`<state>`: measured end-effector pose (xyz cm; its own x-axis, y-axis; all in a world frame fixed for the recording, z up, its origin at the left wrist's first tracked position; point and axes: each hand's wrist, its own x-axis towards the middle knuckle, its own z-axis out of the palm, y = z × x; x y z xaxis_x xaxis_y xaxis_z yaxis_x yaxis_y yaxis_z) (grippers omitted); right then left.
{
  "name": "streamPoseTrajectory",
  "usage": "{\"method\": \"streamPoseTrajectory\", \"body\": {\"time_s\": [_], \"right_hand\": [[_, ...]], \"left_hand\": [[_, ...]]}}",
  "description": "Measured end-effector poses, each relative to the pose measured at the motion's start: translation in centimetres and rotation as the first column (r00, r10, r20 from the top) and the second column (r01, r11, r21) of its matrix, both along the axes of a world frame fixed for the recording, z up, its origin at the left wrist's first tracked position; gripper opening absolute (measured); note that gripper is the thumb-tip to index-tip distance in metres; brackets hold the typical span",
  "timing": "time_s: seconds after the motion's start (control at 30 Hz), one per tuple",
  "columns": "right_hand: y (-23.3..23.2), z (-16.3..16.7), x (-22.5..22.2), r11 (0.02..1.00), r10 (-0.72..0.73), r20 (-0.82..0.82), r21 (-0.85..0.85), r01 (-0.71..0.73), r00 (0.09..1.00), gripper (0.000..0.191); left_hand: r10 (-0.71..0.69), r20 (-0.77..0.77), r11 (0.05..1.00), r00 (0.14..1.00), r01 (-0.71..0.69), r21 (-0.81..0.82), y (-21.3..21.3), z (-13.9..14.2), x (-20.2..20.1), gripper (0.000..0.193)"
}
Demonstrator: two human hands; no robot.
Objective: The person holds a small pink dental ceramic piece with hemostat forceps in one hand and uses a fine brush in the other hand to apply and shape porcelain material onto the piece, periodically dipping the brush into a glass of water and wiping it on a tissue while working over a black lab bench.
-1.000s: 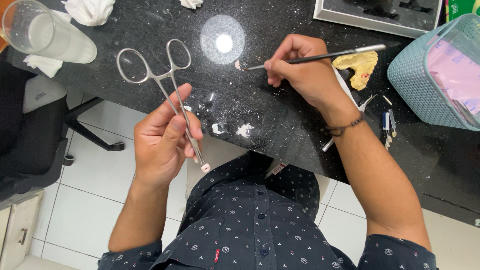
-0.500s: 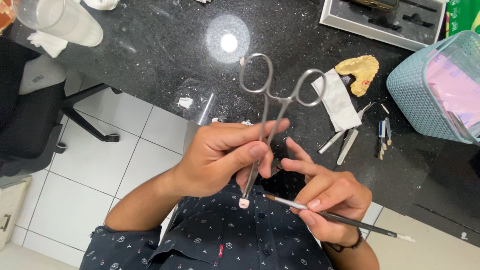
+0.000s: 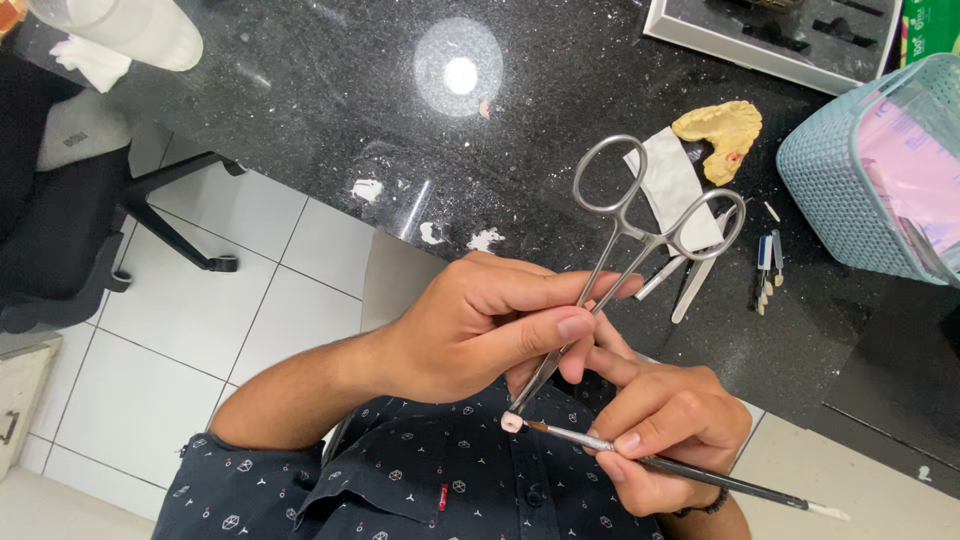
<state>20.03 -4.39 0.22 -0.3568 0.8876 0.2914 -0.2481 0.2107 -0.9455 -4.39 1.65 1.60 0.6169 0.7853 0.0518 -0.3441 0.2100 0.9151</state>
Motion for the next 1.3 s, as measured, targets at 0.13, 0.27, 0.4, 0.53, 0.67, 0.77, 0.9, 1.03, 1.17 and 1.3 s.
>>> {"method": "streamPoseTrajectory", "body": {"time_s": [0.13,0.27,0.4,0.53,0.67,0.77,0.9,1.03,1.17,1.3], "right_hand": [[-0.12,-0.1,0.18,1.0,-0.01,0.022,0.022,0.009,1.0,0.023],[0.02,-0.04,0.29,1.0,-0.015,0.072,0.015,0.014,0.997,0.024],[0.32,0.06,0.25,0.999,0.022,0.041,0.044,-0.024,0.999,0.025],[0.46,0.09,0.25,0.998,0.041,0.024,0.039,-0.042,0.999,0.024],[0.15,0.21,0.36,0.999,0.019,0.016,-0.042,-0.018,1.0,0.023],[-0.17,0.31,0.31,1.0,0.02,0.048,0.001,-0.02,0.999,0.024],[-0.05,0.25,0.15,0.998,0.0,0.07,0.061,-0.004,0.998,0.023],[0.26,0.18,0.11,0.997,0.034,0.028,0.072,-0.036,0.999,0.023],[0.13,0.34,0.3,0.998,0.028,0.048,0.061,-0.031,0.998,0.026],[-0.13,0.32,0.35,0.998,0.012,0.059,0.069,-0.016,0.998,0.026]], "left_hand": [[-0.023,0.004,1.0,1.0,0.023,-0.014,0.17,0.21,0.13,0.041],[-0.026,0.004,0.999,1.0,0.026,-0.019,0.21,0.28,0.2,0.041],[-0.025,0.007,1.0,1.0,0.025,-0.018,0.23,0.32,0.27,0.04],[-0.027,0.009,0.999,1.0,0.027,-0.027,0.23,0.35,0.27,0.04],[-0.031,0.021,0.999,0.999,0.031,-0.036,0.14,0.36,0.2,0.04],[-0.029,0.026,0.999,0.999,0.029,-0.025,0.08,0.32,0.2,0.039],[-0.029,0.03,0.999,0.999,0.03,-0.03,-0.1,0.3,0.16,0.039],[-0.028,0.036,0.999,0.999,0.029,-0.022,-0.18,0.22,0.17,0.038],[-0.022,0.042,1.0,0.999,0.022,-0.014,-0.25,0.18,0.24,0.037],[-0.024,0.035,1.0,0.999,0.024,0.002,-0.23,0.21,0.17,0.037]]}}
